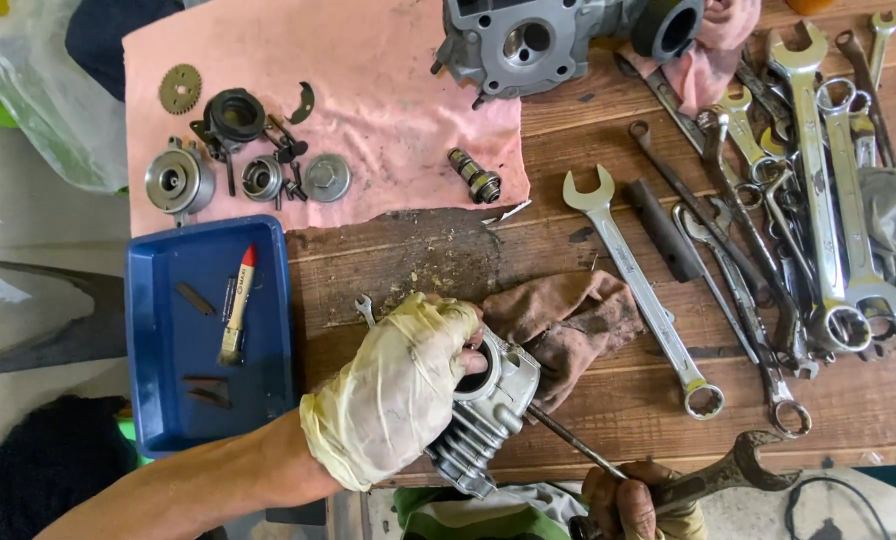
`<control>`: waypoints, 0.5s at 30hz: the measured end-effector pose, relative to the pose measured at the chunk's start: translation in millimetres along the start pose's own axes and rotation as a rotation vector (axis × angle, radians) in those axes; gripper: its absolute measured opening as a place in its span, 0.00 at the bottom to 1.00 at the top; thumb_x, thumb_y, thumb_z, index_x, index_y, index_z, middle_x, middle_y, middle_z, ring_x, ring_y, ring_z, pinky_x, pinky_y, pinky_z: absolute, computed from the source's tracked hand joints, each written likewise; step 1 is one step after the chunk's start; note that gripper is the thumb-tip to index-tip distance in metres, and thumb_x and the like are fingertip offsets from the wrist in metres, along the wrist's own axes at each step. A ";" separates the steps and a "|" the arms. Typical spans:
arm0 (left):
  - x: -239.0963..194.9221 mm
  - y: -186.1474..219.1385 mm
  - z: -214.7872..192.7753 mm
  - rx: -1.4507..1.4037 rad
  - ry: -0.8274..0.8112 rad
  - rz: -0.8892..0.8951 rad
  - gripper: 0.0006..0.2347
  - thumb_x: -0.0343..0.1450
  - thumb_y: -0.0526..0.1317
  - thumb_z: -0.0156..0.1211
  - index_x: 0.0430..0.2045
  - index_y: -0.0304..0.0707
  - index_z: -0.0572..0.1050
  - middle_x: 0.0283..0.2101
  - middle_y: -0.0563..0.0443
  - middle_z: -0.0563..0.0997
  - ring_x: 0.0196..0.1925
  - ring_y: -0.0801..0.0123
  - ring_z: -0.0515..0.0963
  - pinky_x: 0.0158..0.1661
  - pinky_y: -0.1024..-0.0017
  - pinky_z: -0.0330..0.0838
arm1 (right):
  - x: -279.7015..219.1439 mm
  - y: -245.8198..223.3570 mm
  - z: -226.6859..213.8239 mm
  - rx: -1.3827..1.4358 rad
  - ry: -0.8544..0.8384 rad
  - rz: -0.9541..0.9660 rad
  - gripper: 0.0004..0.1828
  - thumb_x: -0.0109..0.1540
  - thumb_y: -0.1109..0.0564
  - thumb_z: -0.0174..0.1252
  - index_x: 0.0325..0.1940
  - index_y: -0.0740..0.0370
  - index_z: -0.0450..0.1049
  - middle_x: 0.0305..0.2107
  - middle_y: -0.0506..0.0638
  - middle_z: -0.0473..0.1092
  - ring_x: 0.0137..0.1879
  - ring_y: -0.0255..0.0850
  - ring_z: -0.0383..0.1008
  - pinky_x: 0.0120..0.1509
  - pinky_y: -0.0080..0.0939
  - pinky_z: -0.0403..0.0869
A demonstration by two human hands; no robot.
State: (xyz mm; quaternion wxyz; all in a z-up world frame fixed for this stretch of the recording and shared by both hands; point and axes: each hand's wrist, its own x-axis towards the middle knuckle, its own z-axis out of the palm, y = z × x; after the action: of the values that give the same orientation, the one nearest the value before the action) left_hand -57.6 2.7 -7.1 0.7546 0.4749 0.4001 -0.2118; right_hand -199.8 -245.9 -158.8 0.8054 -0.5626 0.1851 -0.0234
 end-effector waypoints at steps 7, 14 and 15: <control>23.7 -17.7 -13.9 -0.291 -0.042 -0.134 0.03 0.75 0.35 0.55 0.34 0.35 0.73 0.31 0.48 0.75 0.23 0.68 0.72 0.21 0.71 0.63 | 0.0 -8.8 8.5 0.020 -0.021 0.017 0.07 0.69 0.52 0.53 0.47 0.57 0.70 0.14 0.51 0.57 0.18 0.37 0.62 0.25 0.30 0.59; -1.6 1.3 -8.4 -0.188 -0.024 -0.134 0.11 0.72 0.36 0.56 0.47 0.34 0.75 0.33 0.49 0.73 0.26 0.73 0.72 0.20 0.81 0.54 | -5.9 7.5 -12.8 0.081 0.037 0.085 0.07 0.68 0.56 0.55 0.49 0.57 0.72 0.22 0.58 0.67 0.27 0.45 0.72 0.32 0.29 0.67; -0.6 0.1 -7.9 -0.185 -0.023 -0.133 0.11 0.72 0.36 0.56 0.47 0.34 0.75 0.33 0.49 0.73 0.26 0.73 0.72 0.20 0.81 0.54 | -3.4 5.3 -7.7 0.084 0.038 0.085 0.07 0.68 0.56 0.55 0.49 0.57 0.72 0.22 0.58 0.67 0.27 0.45 0.72 0.32 0.29 0.67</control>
State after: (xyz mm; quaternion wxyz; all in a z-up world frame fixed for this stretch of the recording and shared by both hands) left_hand -61.1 9.7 -8.5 0.7842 0.3732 0.4397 -0.2290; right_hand -206.3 -250.1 -165.0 0.8249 -0.5193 0.2230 -0.0078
